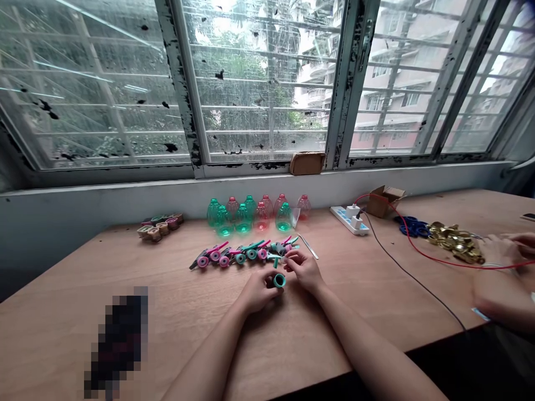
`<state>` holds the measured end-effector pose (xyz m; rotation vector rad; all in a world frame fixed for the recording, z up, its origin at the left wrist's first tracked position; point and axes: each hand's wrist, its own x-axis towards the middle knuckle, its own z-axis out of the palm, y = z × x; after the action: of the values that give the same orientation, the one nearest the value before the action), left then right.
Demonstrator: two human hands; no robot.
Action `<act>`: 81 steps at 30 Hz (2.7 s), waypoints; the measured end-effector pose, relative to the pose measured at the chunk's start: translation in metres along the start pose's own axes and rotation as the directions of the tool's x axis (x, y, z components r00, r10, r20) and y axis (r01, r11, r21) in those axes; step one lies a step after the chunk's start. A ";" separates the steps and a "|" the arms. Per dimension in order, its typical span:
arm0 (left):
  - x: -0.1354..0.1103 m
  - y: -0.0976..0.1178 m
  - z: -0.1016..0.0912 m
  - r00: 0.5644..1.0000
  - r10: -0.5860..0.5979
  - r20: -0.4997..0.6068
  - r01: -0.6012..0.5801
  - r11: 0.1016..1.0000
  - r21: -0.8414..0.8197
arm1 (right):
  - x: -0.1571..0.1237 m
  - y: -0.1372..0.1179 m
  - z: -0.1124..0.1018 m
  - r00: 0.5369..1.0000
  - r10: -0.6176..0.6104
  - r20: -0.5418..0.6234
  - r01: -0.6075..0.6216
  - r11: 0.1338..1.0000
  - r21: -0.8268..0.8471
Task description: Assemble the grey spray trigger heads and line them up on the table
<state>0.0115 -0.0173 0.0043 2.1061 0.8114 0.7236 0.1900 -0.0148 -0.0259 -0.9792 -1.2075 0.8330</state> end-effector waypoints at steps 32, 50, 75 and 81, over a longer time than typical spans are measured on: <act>-0.001 -0.005 0.004 0.992 0.120 -0.035 -0.110 0.973 0.202 | -0.008 -0.009 0.000 0.945 -0.044 0.324 0.046 0.999 0.001; -0.003 -0.004 0.002 0.990 0.104 -0.092 -0.073 0.955 0.288 | -0.008 -0.005 -0.002 0.958 -0.038 0.283 0.062 0.995 -0.077; -0.004 -0.002 0.003 0.989 0.101 -0.110 -0.066 0.955 0.290 | -0.011 -0.003 -0.003 0.948 -0.137 0.288 0.216 0.941 -0.260; -0.004 0.000 0.003 0.989 0.089 -0.114 -0.052 0.954 0.294 | -0.011 -0.003 -0.003 0.919 -0.199 0.340 0.307 0.904 -0.298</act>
<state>0.0107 -0.0218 0.0011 2.3804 0.9644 0.8242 0.1915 -0.0268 -0.0273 -0.9644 -1.7535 0.5803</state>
